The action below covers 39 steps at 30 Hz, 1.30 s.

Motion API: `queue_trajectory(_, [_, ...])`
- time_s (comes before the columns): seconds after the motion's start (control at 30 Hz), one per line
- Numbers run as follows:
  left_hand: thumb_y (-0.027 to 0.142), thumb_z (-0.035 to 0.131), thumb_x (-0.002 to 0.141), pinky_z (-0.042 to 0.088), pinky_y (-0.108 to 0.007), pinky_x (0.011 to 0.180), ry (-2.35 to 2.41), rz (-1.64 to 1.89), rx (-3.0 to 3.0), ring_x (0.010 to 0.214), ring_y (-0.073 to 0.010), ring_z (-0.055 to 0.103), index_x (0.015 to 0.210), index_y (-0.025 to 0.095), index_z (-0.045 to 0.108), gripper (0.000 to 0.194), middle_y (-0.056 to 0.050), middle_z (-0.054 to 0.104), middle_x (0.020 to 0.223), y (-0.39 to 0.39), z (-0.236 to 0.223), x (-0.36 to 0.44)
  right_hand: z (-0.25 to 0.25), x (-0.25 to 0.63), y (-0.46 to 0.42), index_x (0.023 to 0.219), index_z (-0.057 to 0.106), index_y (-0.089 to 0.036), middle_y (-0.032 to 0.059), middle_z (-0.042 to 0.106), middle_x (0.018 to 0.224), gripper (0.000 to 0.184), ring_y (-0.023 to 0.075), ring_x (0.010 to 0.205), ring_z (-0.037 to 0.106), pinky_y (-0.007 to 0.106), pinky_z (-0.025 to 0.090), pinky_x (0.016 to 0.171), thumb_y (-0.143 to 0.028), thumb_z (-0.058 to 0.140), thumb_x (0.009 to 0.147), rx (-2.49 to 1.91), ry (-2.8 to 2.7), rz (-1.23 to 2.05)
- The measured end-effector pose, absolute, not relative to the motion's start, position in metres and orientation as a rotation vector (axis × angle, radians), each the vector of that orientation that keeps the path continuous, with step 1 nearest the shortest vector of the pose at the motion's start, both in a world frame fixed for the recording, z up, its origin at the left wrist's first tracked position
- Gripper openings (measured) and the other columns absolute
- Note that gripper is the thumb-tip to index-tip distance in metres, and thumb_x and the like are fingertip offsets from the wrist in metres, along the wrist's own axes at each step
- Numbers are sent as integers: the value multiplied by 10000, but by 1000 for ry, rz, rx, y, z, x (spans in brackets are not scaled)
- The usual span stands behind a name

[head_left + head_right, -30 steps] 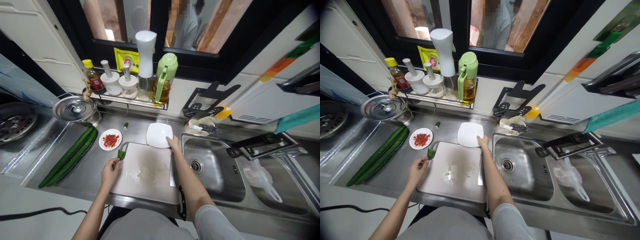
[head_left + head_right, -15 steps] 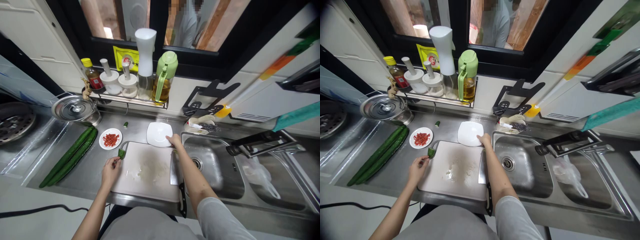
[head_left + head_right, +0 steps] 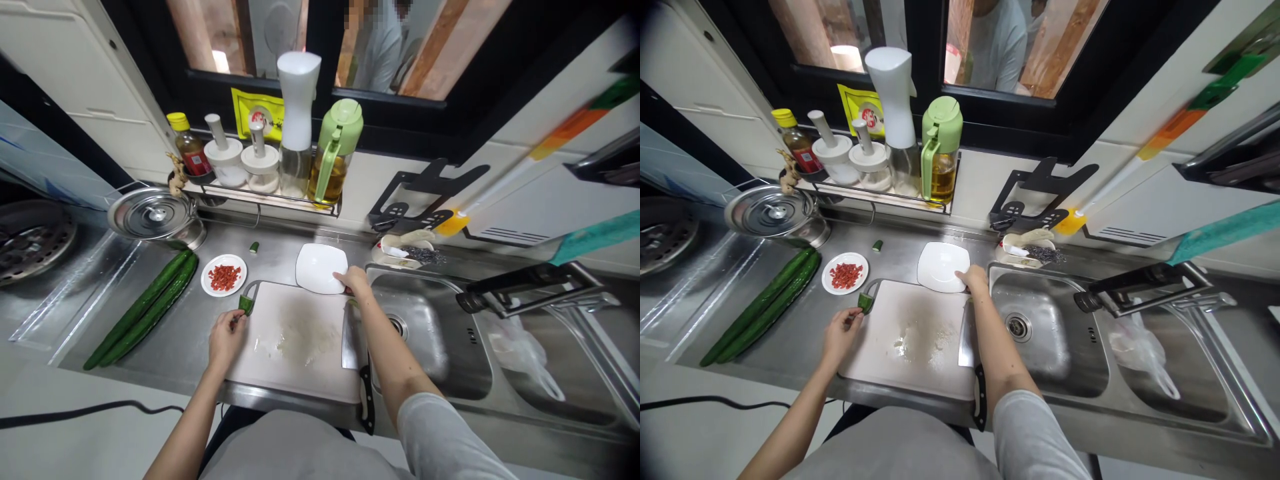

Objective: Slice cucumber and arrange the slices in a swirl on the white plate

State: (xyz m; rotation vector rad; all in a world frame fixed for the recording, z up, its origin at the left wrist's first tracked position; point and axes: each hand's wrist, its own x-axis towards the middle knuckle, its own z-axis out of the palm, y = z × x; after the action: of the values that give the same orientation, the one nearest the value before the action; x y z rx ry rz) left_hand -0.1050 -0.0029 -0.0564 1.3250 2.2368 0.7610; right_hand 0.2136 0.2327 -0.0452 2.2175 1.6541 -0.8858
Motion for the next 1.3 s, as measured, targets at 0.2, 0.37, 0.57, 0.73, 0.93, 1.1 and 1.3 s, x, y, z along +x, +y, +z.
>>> queue_trajectory(0.2, [389, 497, 819, 469, -312, 722, 2250, 725, 1331, 730, -175, 597, 964, 201, 671, 294, -63, 654, 912, -2, -51, -104, -13, 228, 203, 840, 647, -171, 98, 681, 824, 453, 199, 791, 608, 247, 395, 664, -593, 480, 846, 2572, 2072, -575])
queue_trajectory(0.37, [380, 506, 818, 448, -292, 687, 2283, 694, 1349, 687, -159, 573, 946, 211, 678, 273, -47, 633, 862, -2, -50, -103, 8, 257, 128, 750, 577, -176, 39, 599, 637, 467, 133, 594, 499, 222, 356, 620, -542, 336, 912, 2825, 2294, -453])
queue_trajectory(0.57, [382, 510, 815, 431, -284, 671, 2285, 676, 1392, 678, -157, 559, 941, 215, 677, 268, -39, 607, 828, -6, -53, -102, -17, 280, 12, 751, 532, -218, 8, 580, 650, 329, 150, 591, 515, 241, 273, 546, -505, 430, 874, 2599, 2081, -554])
queue_trajectory(0.73, [383, 521, 809, 433, -281, 674, 2307, 676, 1406, 685, -158, 557, 935, 210, 669, 260, -38, 590, 827, -8, -49, -100, -39, 286, -36, 945, 532, -224, 52, 639, 873, 357, 193, 745, 603, 237, 309, 553, -525, 587, 762, 2539, 1876, -717])
queue_trajectory(0.93, [383, 516, 807, 438, -288, 692, 2302, 689, 1445, 684, -154, 553, 922, 208, 669, 259, -42, 591, 841, -9, -43, -95, -47, 284, -48, 964, 547, -215, 17, 629, 710, 262, 182, 667, 593, 236, 293, 553, -371, 593, 759, 2520, 1815, -790])
queue_trajectory(1.1, [384, 505, 806, 441, -298, 703, 2311, 681, 1471, 675, -155, 547, 920, 208, 670, 267, -43, 596, 846, -13, -42, -95, -48, 287, -53, 933, 571, -202, 13, 634, 712, 250, 175, 665, 587, 235, 291, 579, -364, 571, 743, 2646, 1872, -701])
queue_trajectory(1.3, [395, 507, 806, 441, -301, 717, 2325, 706, 1453, 673, -154, 548, 918, 208, 671, 273, -41, 597, 858, -17, -43, -99, -39, 304, -56, 949, 561, -192, 39, 651, 778, 339, 207, 714, 603, 254, 344, 624, -449, 542, 728, 2862, 1863, -733])
